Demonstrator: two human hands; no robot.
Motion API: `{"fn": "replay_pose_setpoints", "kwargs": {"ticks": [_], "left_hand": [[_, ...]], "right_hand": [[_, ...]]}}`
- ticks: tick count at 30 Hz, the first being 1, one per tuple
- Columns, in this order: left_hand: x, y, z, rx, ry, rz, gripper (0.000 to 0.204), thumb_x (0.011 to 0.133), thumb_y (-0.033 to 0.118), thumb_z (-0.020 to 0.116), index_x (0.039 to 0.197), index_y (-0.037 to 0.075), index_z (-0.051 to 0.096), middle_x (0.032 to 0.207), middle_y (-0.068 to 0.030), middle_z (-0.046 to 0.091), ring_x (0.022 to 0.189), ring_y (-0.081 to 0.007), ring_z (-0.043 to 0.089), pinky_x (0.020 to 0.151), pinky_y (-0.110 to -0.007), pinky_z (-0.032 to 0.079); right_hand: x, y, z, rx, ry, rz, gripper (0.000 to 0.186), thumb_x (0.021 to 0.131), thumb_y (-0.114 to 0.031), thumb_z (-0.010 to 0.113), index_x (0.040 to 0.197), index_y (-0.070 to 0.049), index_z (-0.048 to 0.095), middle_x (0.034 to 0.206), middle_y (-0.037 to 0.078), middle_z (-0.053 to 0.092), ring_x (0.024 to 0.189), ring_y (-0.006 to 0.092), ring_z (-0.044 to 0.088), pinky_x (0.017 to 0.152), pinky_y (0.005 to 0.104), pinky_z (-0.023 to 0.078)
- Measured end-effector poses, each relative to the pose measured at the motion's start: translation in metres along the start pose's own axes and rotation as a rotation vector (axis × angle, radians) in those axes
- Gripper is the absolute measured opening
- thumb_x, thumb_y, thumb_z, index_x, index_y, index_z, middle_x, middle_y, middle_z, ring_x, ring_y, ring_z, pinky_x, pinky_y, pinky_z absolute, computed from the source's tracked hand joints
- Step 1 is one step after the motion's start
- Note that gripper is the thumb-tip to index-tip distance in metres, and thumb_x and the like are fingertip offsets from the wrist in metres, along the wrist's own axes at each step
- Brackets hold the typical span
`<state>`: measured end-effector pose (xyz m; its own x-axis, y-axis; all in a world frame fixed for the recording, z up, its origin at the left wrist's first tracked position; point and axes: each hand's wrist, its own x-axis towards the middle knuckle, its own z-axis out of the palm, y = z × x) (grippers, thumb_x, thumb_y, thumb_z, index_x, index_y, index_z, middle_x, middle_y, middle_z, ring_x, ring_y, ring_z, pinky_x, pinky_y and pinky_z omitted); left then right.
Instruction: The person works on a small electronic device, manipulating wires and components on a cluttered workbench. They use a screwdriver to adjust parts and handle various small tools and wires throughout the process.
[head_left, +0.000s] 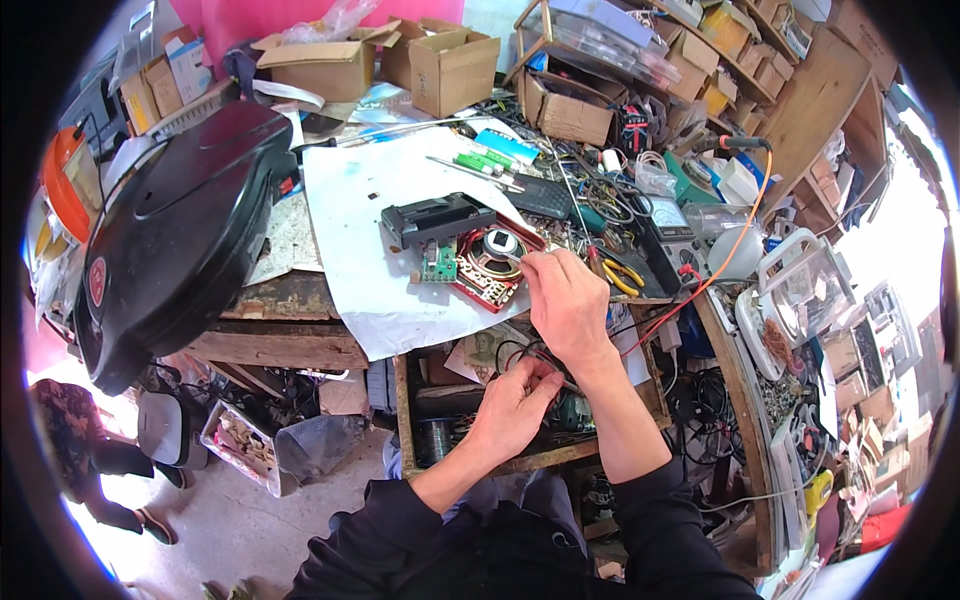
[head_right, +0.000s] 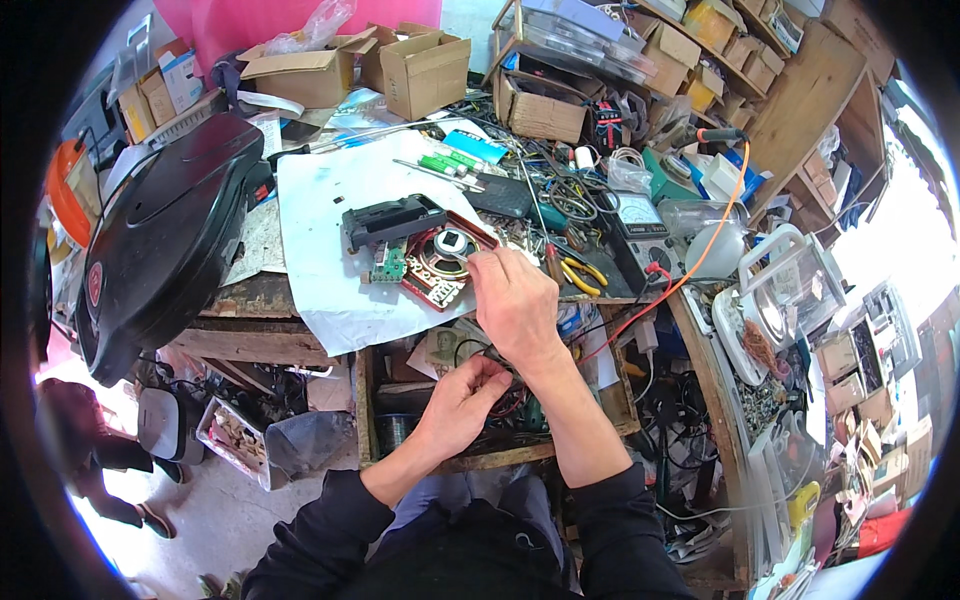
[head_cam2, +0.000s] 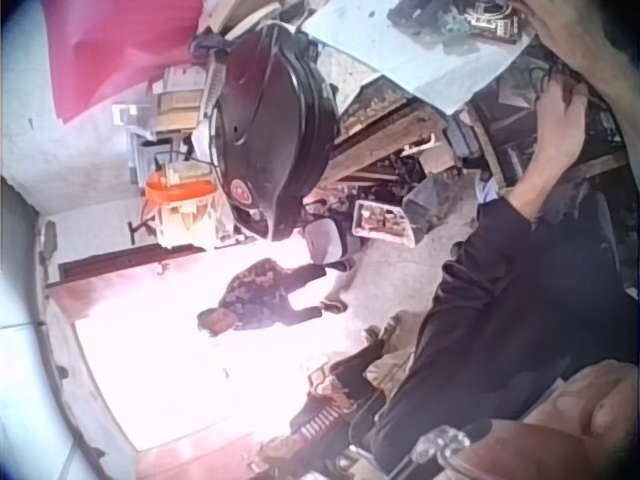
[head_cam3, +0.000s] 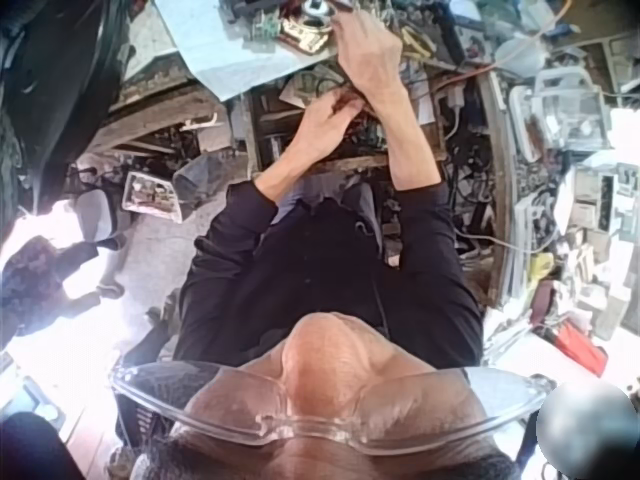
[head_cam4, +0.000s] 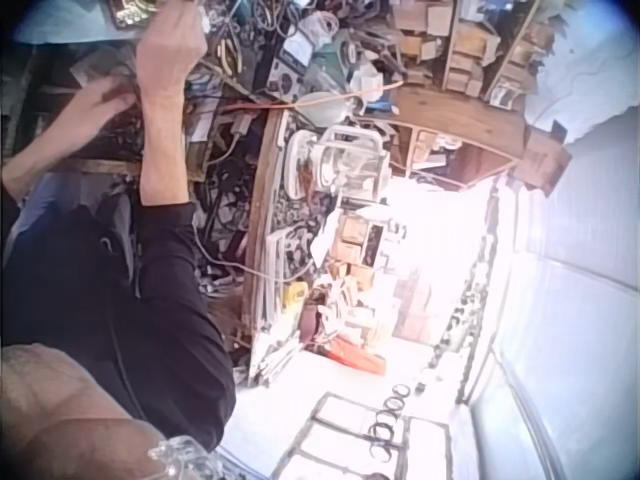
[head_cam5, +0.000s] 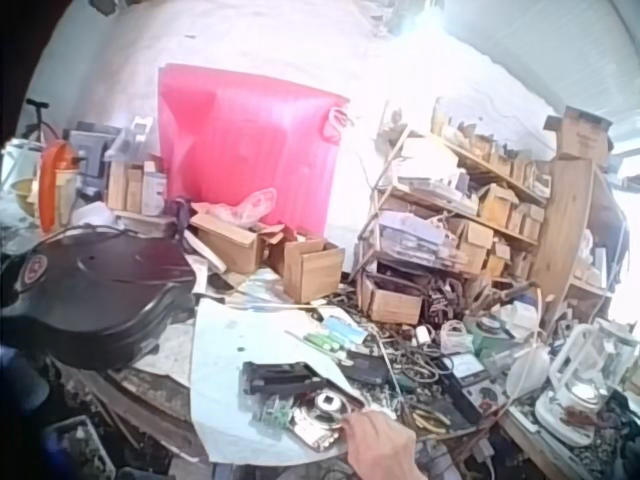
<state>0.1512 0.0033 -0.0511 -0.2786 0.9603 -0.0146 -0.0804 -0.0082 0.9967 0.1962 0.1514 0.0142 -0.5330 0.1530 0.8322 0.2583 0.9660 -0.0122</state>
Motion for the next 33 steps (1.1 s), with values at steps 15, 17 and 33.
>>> {"fn": "replay_pose_setpoints", "kwargs": {"ticks": [15,17,33], "left_hand": [[0.010,-0.006,-0.002,-0.274,0.069,0.039,0.015,0.109,0.016,0.067,0.109,0.002,0.072,0.078,0.0067,0.061,0.066,-0.0013,0.049,0.058,-0.022,0.037],[0.006,0.006,-0.014,-0.624,0.005,-0.155,0.015,0.110,0.017,0.065,0.106,0.003,0.069,0.071,0.0074,0.051,0.060,-0.0036,0.042,0.053,-0.024,0.032],[0.002,0.018,-0.034,-1.144,-0.129,-0.238,0.082,0.110,0.064,0.049,0.144,-0.011,0.050,0.143,-0.0286,0.060,0.134,-0.0380,0.063,0.117,-0.048,0.051]], "right_hand": [[-0.009,-0.001,-0.015,0.272,0.010,0.311,0.009,0.096,-0.003,0.076,0.103,-0.001,0.070,0.094,0.017,0.073,0.081,0.0360,0.072,0.069,0.0415,0.056],[-0.012,-0.001,-0.024,0.233,-0.002,0.268,0.009,0.096,-0.003,0.076,0.102,-0.001,0.070,0.092,0.016,0.071,0.079,0.0360,0.071,0.068,0.0421,0.055],[-0.070,-0.063,-0.088,0.117,-0.170,0.102,0.022,0.085,-0.004,0.081,0.104,-0.005,0.070,0.089,0.010,0.069,0.078,0.0303,0.070,0.066,0.0398,0.055]]}}
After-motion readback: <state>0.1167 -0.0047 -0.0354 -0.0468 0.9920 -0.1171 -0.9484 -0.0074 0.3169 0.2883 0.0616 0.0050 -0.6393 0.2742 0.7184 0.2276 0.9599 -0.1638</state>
